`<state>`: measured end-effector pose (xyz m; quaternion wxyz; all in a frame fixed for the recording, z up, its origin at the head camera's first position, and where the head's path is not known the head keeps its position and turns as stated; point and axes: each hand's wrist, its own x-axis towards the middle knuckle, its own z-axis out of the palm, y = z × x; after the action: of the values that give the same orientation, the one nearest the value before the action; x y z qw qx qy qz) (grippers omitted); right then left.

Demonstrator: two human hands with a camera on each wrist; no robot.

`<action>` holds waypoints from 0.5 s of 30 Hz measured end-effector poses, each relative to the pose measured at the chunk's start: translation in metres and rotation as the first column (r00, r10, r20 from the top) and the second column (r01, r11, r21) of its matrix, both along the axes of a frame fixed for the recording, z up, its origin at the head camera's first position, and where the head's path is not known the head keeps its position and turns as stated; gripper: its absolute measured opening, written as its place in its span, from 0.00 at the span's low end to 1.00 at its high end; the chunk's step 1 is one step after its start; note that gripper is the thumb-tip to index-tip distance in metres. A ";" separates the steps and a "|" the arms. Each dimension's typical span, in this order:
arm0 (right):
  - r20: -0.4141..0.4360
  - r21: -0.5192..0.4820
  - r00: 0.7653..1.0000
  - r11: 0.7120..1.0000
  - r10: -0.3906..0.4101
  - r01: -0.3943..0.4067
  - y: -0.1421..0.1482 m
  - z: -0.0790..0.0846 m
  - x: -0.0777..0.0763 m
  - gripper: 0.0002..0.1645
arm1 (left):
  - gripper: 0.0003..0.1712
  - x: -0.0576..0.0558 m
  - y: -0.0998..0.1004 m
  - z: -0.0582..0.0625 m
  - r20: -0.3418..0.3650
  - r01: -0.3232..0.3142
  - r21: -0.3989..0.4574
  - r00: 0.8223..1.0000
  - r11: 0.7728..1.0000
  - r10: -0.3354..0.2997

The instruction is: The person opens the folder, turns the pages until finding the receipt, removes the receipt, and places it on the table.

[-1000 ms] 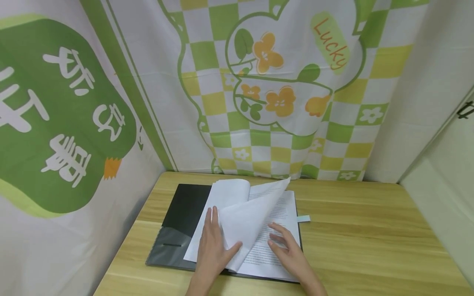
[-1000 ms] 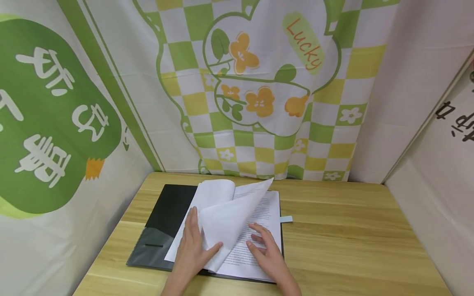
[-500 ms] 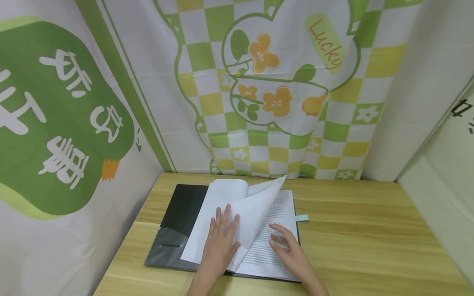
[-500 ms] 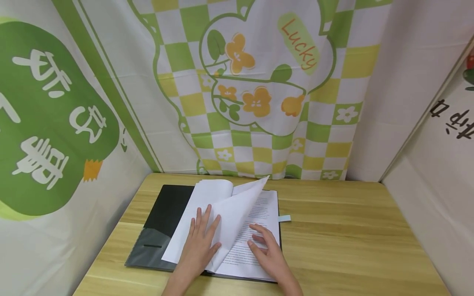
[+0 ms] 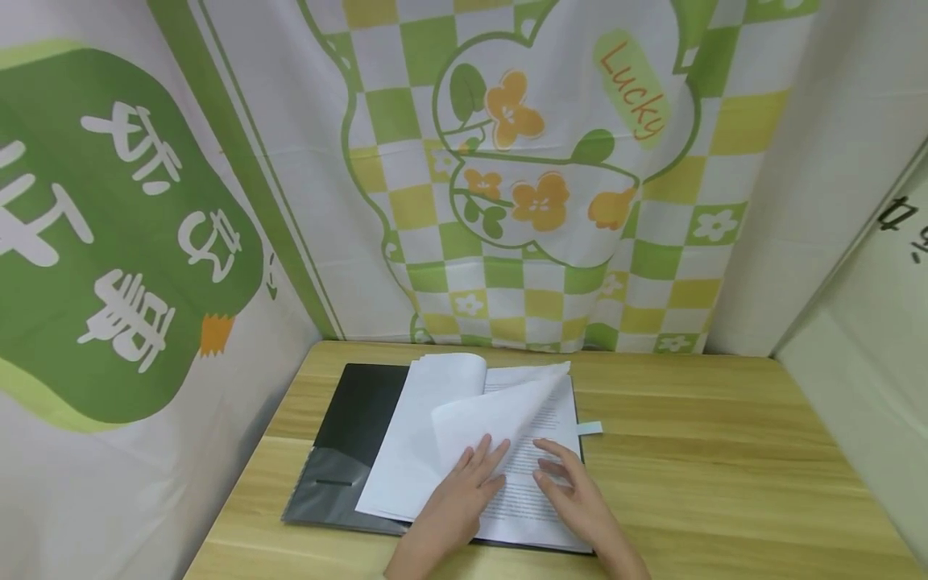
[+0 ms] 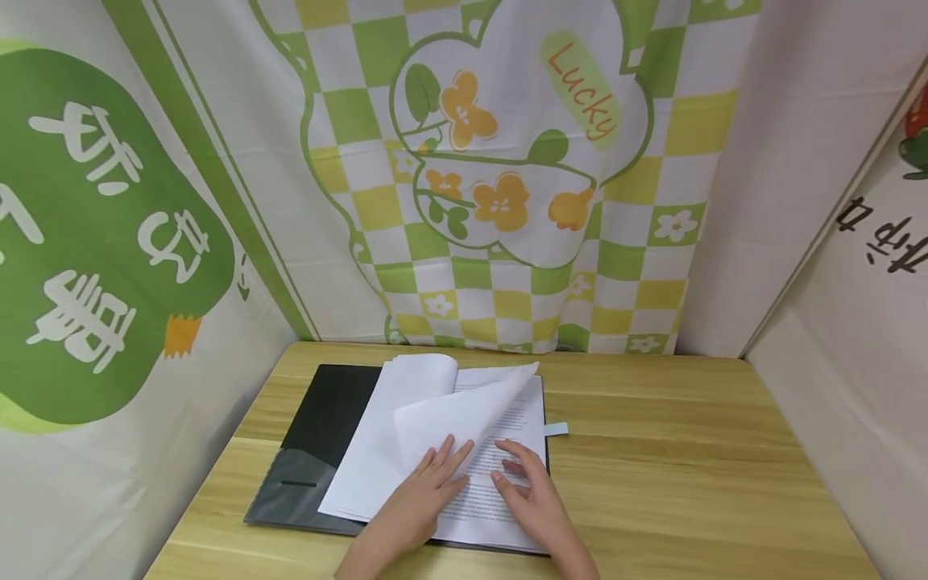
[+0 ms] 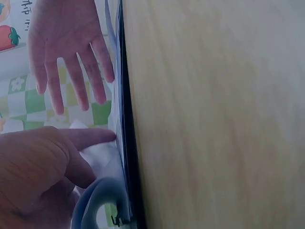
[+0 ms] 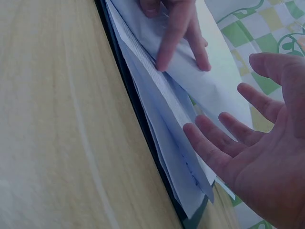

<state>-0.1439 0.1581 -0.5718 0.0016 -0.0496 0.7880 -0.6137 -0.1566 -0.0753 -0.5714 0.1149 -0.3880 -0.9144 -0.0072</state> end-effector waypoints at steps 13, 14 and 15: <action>0.067 0.137 0.992 0.986 -0.104 0.094 0.014 0.010 -0.003 0.26 | 0.29 0.001 -0.003 -0.001 -0.066 -0.157 0.158 0.983 0.975 0.169; 0.074 0.162 0.990 0.981 -0.121 0.108 0.015 0.010 -0.004 0.26 | 0.31 0.001 -0.005 0.000 -0.064 -0.171 0.167 0.981 0.971 0.184; 0.084 0.181 0.987 0.976 -0.137 0.120 0.017 0.011 -0.005 0.26 | 0.31 0.001 -0.007 0.001 -0.062 -0.184 0.176 0.978 0.967 0.198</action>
<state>-0.1486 0.1752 -0.5611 0.0043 0.0316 0.8396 -0.5423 -0.1553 -0.0818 -0.5708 0.1834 -0.2869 -0.9384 -0.0582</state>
